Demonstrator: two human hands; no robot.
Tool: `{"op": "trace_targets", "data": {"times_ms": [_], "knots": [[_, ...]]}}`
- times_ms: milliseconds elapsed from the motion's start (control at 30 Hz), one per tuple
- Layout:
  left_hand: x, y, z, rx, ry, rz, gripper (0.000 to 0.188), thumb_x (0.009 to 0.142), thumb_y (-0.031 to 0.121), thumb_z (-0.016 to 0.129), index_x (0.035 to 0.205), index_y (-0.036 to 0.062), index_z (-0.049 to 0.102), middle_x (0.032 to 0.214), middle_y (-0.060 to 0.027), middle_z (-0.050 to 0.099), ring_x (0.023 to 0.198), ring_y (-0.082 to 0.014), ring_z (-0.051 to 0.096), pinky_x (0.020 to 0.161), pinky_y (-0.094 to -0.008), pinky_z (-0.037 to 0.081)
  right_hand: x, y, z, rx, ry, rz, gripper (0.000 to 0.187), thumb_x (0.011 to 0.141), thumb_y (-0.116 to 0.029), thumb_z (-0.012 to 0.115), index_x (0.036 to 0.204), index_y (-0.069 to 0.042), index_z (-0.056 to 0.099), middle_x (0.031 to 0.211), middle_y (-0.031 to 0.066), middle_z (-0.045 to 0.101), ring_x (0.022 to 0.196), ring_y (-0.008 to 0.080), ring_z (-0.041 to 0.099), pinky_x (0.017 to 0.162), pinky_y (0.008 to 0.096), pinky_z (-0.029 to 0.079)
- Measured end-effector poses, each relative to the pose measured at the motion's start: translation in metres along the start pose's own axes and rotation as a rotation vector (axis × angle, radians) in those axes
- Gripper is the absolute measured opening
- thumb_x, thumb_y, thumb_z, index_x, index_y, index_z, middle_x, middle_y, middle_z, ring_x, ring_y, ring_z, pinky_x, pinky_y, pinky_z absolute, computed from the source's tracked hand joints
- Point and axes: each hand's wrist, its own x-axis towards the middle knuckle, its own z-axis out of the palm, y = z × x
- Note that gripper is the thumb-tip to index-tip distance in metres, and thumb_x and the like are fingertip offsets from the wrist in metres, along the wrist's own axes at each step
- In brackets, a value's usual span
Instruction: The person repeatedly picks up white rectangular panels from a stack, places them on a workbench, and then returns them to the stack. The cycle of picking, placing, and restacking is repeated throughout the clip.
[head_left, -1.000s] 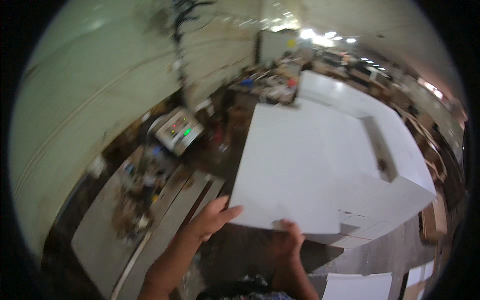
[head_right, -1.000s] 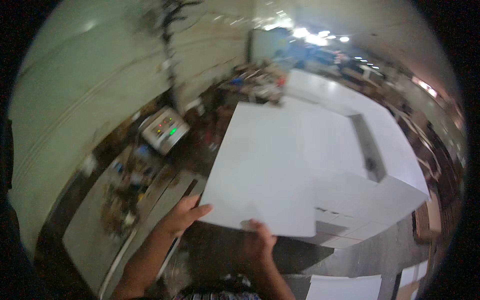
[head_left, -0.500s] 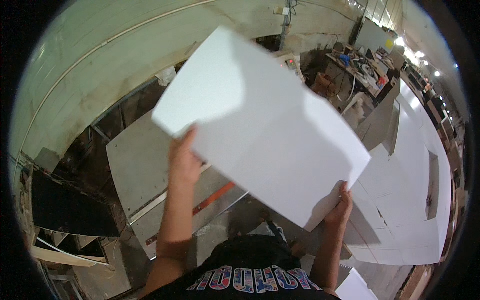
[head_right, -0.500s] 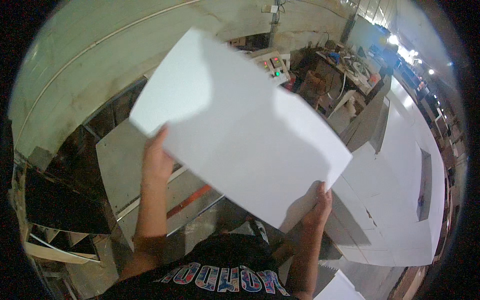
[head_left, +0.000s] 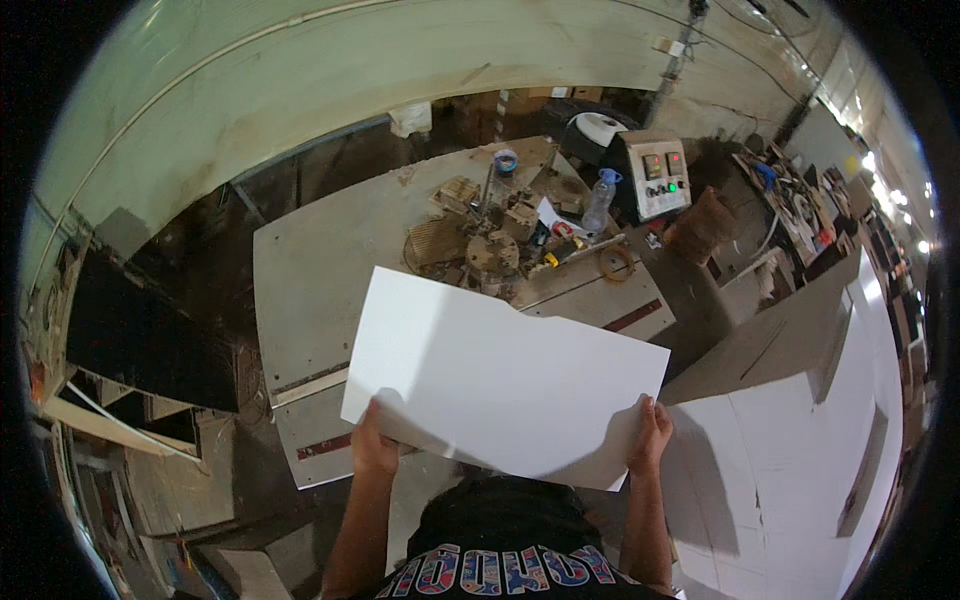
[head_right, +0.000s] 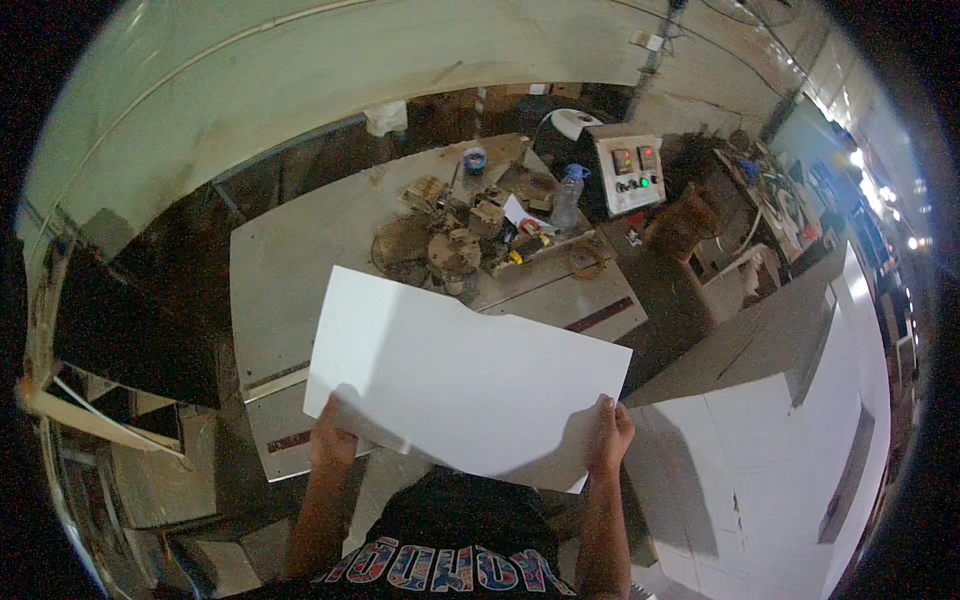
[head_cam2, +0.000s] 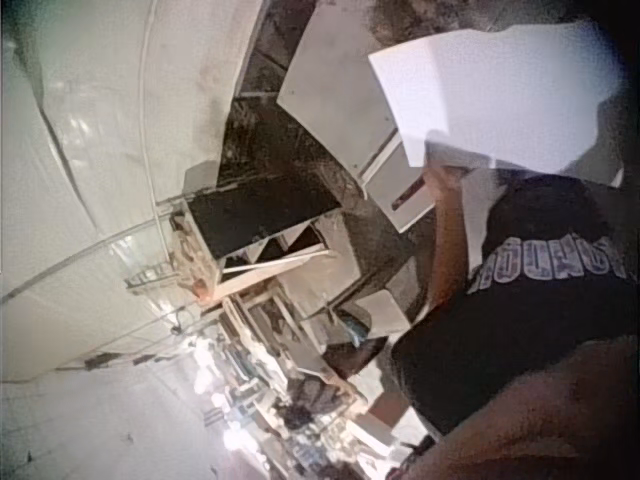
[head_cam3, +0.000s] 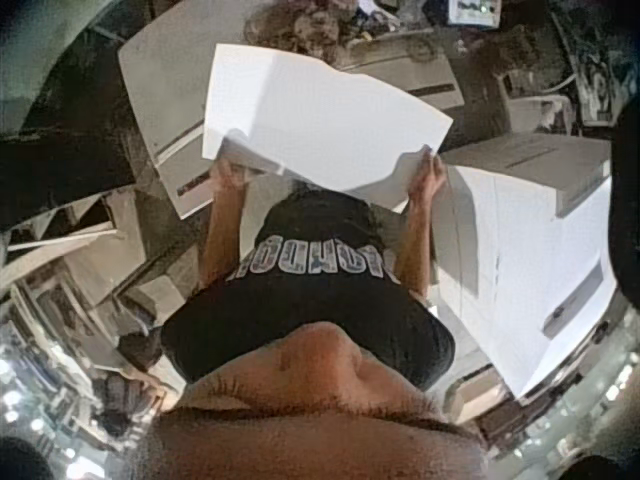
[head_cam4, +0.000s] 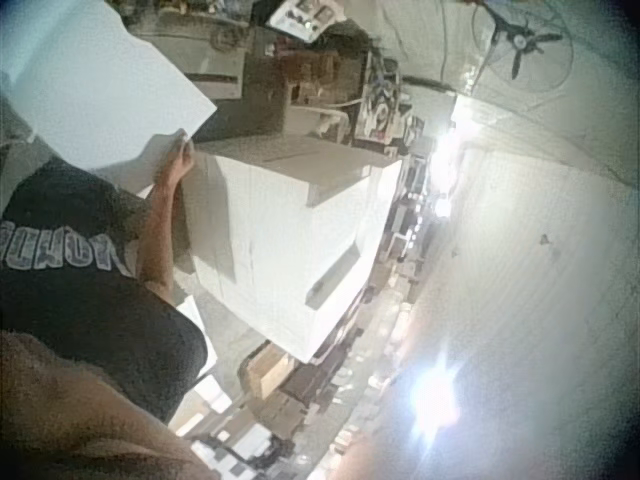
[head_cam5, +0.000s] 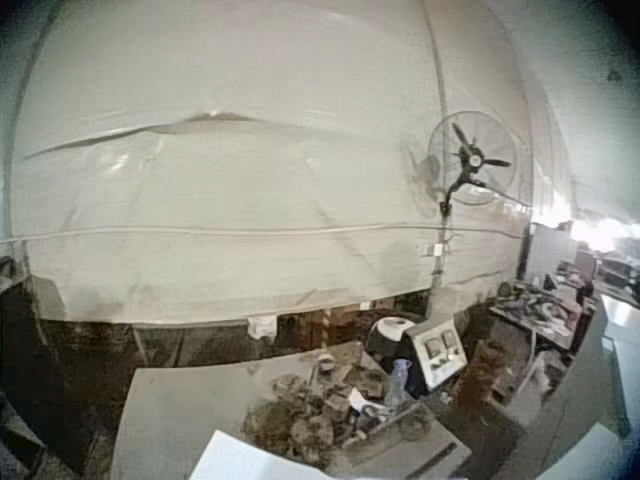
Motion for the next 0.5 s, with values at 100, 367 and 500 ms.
{"op": "trace_targets", "data": {"times_ms": [100,367,500], "knots": [[-0.021,-0.038,0.001,-0.123,0.12,-0.164,0.051,0.117,0.025,0.071,0.162,0.0034,0.057,0.154,-0.0161,0.068,0.142,-0.0368,0.066,0.117,-0.055,0.058,0.031,0.023,-0.012,-0.2,0.011,-0.004,0.039,0.118,-0.034,0.07,0.095,-0.003,0.071,0.084,-0.0028,0.064,0.076,0.0109,0.055,0.066,0.0363,0.045],[-0.018,-0.159,0.024,-0.125,0.157,-0.471,0.056,0.122,0.035,0.064,0.166,0.0022,0.055,0.153,-0.0213,0.069,0.142,-0.0366,0.065,0.119,-0.0528,0.057,0.123,0.094,-0.077,-0.457,-0.019,-0.046,0.044,0.116,-0.036,0.069,0.094,0.002,0.072,0.084,0.0046,0.064,0.082,0.017,0.056,0.075,0.0424,0.049],[-0.034,-0.196,0.054,0.217,-0.06,-0.044,0.057,0.116,0.033,0.075,0.158,-0.0009,0.057,0.144,-0.0185,0.073,0.132,-0.0368,0.073,0.104,-0.0553,0.063,0.186,0.126,-0.102,-0.373,-0.102,0.135,0.042,0.115,-0.04,0.07,0.106,0.0,0.078,0.097,0.0039,0.072,0.087,0.0163,0.063,0.078,0.0402,0.054]]}}
